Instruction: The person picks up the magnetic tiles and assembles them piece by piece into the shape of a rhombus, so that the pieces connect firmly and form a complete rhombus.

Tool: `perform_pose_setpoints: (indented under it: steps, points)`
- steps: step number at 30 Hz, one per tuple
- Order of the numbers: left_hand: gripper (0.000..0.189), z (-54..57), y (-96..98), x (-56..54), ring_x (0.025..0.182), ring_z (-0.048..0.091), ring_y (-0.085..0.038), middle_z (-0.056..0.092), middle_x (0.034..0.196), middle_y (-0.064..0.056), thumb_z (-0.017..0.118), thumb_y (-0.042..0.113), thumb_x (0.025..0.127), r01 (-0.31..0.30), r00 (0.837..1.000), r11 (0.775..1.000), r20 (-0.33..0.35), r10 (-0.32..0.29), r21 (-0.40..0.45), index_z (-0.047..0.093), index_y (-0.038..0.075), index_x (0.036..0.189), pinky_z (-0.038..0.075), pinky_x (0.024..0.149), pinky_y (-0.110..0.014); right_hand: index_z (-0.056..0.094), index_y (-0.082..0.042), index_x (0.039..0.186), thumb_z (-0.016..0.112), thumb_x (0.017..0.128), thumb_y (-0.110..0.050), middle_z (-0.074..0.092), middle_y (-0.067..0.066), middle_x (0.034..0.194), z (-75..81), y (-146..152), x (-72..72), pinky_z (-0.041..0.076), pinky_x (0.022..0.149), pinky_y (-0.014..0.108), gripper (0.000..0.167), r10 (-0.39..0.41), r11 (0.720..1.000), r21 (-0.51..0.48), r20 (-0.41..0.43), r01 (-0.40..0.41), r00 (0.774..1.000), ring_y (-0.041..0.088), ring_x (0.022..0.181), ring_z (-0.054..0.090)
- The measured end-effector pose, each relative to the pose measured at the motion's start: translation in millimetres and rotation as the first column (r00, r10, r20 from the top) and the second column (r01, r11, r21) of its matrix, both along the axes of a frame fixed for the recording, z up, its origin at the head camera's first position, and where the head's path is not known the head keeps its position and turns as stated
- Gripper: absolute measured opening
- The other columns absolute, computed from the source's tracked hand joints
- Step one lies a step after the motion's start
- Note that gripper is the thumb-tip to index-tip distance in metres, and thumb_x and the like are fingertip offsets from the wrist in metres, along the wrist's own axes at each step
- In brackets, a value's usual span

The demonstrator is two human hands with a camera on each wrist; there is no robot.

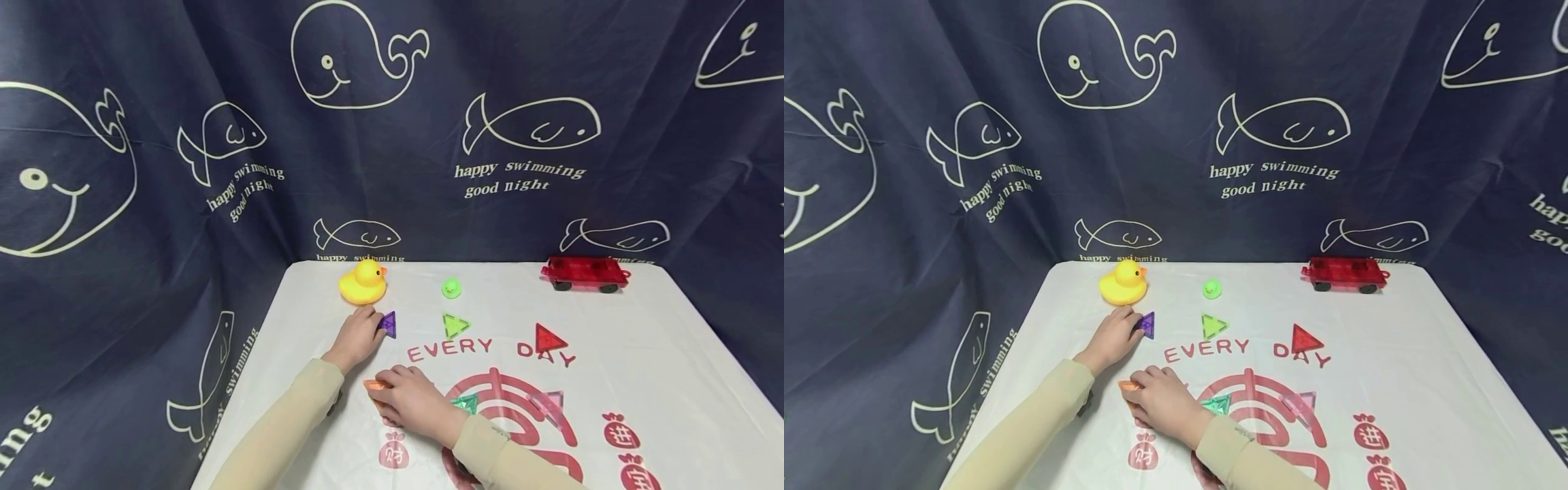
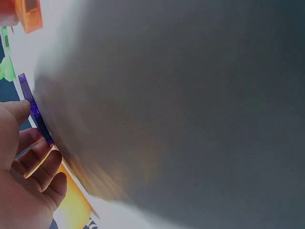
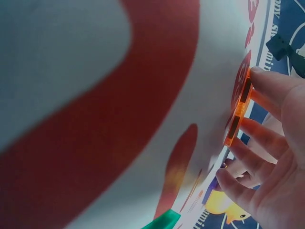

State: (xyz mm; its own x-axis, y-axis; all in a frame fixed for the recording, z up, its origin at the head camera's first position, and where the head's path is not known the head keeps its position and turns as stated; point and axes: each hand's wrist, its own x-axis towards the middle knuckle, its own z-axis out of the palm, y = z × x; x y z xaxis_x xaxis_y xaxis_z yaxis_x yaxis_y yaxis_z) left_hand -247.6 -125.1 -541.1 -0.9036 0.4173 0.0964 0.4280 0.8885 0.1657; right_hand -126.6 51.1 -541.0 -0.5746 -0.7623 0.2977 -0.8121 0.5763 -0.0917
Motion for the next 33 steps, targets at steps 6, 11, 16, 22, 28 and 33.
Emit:
perform_pose_setpoints:
  steps: [6,11,16,22,28,33]
  points:
    - [0.036,0.9,0.3,1.2,0.102,0.055,-0.025,0.058,0.110,-0.009,0.072,0.024,0.100,-0.004,1.000,1.000,0.003,0.004,0.028,0.068,0.002,0.128,0.049,0.090,-0.045,0.075,-0.024,0.128,0.073,0.098,-0.033,0.066,0.002,0.119,0.5,-1.7,1.3,0.052,0.085,0.040,0.031,-0.024,1.000,0.009,0.016,0.023,1.000,0.021,0.105,0.062]
    - [0.035,-0.3,0.6,-1.6,0.107,0.056,-0.024,0.060,0.115,-0.008,0.074,0.023,0.099,-0.049,0.997,0.993,0.058,0.042,0.110,0.068,0.003,0.128,0.048,0.097,-0.044,0.075,-0.025,0.128,0.073,0.099,-0.034,0.066,0.001,0.119,0.3,-2.2,1.4,0.051,0.086,0.041,0.030,-0.039,0.999,0.012,0.037,0.039,0.999,0.021,0.105,0.062]
    - [0.035,-0.5,0.5,-3.1,0.114,0.058,-0.026,0.061,0.119,-0.009,0.076,0.021,0.098,-0.088,0.992,0.981,0.105,0.071,0.172,0.067,0.004,0.127,0.047,0.102,-0.044,0.076,-0.026,0.127,0.073,0.099,-0.034,0.066,0.000,0.119,-0.3,-3.0,1.2,0.051,0.087,0.041,0.029,-0.062,0.998,0.010,0.052,0.062,0.997,0.020,0.106,0.061]
    - [0.034,-1.7,-0.9,-2.0,0.109,0.061,-0.028,0.062,0.117,-0.011,0.079,0.017,0.095,-0.084,0.993,0.972,0.097,0.064,0.218,0.064,0.003,0.123,0.049,0.098,-0.045,0.077,-0.027,0.124,0.074,0.097,-0.034,0.066,0.000,0.117,-1.1,-0.7,-2.4,0.050,0.083,0.040,0.028,-0.094,0.996,0.004,0.060,0.094,0.994,0.019,0.101,0.060]
    - [0.037,-2.6,-0.2,-0.9,0.108,0.062,-0.028,0.063,0.116,-0.011,0.081,0.016,0.094,-0.103,0.992,0.965,0.099,0.081,0.241,0.062,0.003,0.123,0.049,0.097,-0.044,0.079,-0.024,0.119,0.077,0.095,-0.032,0.067,0.002,0.115,-0.7,3.4,-7.2,0.050,0.083,0.041,0.025,-0.117,0.993,-0.020,0.076,0.119,0.990,0.019,0.096,0.059]
    - [0.039,-4.8,-0.3,-1.4,0.108,0.062,-0.027,0.063,0.116,-0.011,0.081,0.016,0.093,-0.106,0.992,0.961,0.091,0.086,0.254,0.061,0.002,0.124,0.050,0.097,-0.044,0.080,-0.022,0.113,0.079,0.093,-0.030,0.066,0.003,0.112,0.9,5.0,-10.0,0.050,0.075,0.040,0.022,-0.145,0.988,-0.049,0.083,0.150,0.986,0.020,0.091,0.058]
